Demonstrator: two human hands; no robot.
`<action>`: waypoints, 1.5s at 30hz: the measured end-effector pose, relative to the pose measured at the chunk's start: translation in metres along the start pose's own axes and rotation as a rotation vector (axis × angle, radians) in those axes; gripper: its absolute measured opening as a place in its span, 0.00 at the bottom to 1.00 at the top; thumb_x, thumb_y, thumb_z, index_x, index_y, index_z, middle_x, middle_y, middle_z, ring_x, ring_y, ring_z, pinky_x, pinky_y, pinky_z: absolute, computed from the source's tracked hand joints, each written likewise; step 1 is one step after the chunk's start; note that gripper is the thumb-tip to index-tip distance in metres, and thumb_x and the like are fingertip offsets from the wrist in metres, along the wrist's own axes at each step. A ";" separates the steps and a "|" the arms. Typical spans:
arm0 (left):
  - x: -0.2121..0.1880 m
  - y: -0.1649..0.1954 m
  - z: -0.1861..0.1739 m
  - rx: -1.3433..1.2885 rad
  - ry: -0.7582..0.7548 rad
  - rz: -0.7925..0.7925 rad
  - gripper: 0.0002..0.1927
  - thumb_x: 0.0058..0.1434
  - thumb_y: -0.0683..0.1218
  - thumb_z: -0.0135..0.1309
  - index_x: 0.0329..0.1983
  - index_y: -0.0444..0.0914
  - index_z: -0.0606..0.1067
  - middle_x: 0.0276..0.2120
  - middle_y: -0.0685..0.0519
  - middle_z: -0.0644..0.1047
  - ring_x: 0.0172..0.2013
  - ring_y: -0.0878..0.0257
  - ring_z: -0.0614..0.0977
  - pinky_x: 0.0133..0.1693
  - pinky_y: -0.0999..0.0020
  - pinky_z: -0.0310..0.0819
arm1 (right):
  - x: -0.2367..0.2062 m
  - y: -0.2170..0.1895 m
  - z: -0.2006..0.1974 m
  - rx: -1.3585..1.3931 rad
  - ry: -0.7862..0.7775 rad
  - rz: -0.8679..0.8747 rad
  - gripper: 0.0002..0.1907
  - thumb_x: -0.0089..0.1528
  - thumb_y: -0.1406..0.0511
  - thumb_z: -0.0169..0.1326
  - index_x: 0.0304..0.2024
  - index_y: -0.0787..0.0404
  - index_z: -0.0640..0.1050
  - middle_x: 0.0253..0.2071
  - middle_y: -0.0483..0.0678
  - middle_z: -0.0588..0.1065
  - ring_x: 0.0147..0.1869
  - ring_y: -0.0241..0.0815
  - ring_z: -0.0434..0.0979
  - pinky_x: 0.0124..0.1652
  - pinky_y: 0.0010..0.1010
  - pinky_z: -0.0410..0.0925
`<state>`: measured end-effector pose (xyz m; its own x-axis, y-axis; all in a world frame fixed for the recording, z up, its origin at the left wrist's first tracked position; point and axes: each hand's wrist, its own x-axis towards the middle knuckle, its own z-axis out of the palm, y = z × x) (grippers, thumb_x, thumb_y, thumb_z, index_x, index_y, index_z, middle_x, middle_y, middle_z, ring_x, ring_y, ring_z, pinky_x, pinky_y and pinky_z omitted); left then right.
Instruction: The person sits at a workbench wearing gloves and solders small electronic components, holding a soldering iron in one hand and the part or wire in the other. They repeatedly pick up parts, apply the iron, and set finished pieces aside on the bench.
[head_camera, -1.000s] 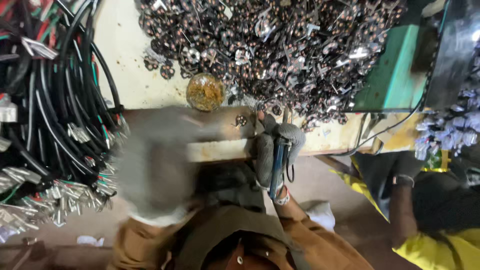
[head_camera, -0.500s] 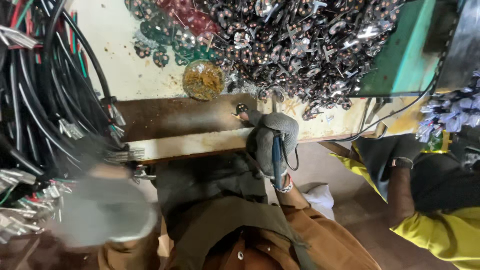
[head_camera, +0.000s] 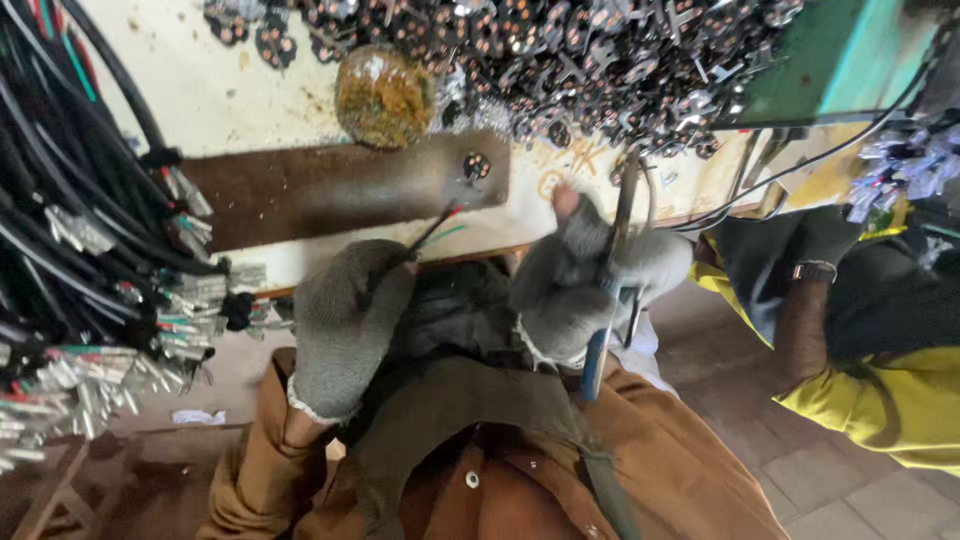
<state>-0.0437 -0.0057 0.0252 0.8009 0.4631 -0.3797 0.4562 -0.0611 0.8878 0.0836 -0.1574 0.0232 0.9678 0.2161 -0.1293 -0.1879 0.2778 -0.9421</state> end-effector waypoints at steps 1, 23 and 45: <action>0.000 -0.005 -0.001 0.095 0.009 0.110 0.06 0.65 0.43 0.58 0.42 0.36 0.78 0.36 0.47 0.80 0.35 0.50 0.83 0.39 0.60 0.74 | 0.002 0.000 -0.007 -0.203 -0.131 0.069 0.10 0.65 0.66 0.58 0.49 0.60 0.77 0.40 0.44 0.75 0.38 0.35 0.72 0.41 0.32 0.68; -0.001 -0.014 0.017 -0.754 0.136 -0.366 0.06 0.64 0.35 0.56 0.43 0.30 0.76 0.41 0.52 0.82 0.35 0.67 0.79 0.36 0.72 0.75 | -0.015 0.017 -0.003 -0.705 -0.402 0.086 0.13 0.56 0.69 0.69 0.41 0.62 0.80 0.41 0.48 0.80 0.45 0.38 0.83 0.44 0.30 0.75; 0.005 -0.001 0.003 -0.460 0.062 -0.139 0.05 0.63 0.36 0.58 0.41 0.34 0.78 0.41 0.54 0.80 0.39 0.67 0.79 0.41 0.70 0.73 | -0.011 0.012 0.002 -0.576 -0.459 0.140 0.17 0.60 0.68 0.69 0.48 0.60 0.77 0.42 0.45 0.78 0.45 0.35 0.78 0.43 0.31 0.69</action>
<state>-0.0393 -0.0060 0.0221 0.7134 0.4920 -0.4990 0.3270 0.3960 0.8580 0.0701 -0.1550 0.0142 0.7502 0.6173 -0.2369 -0.0647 -0.2880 -0.9554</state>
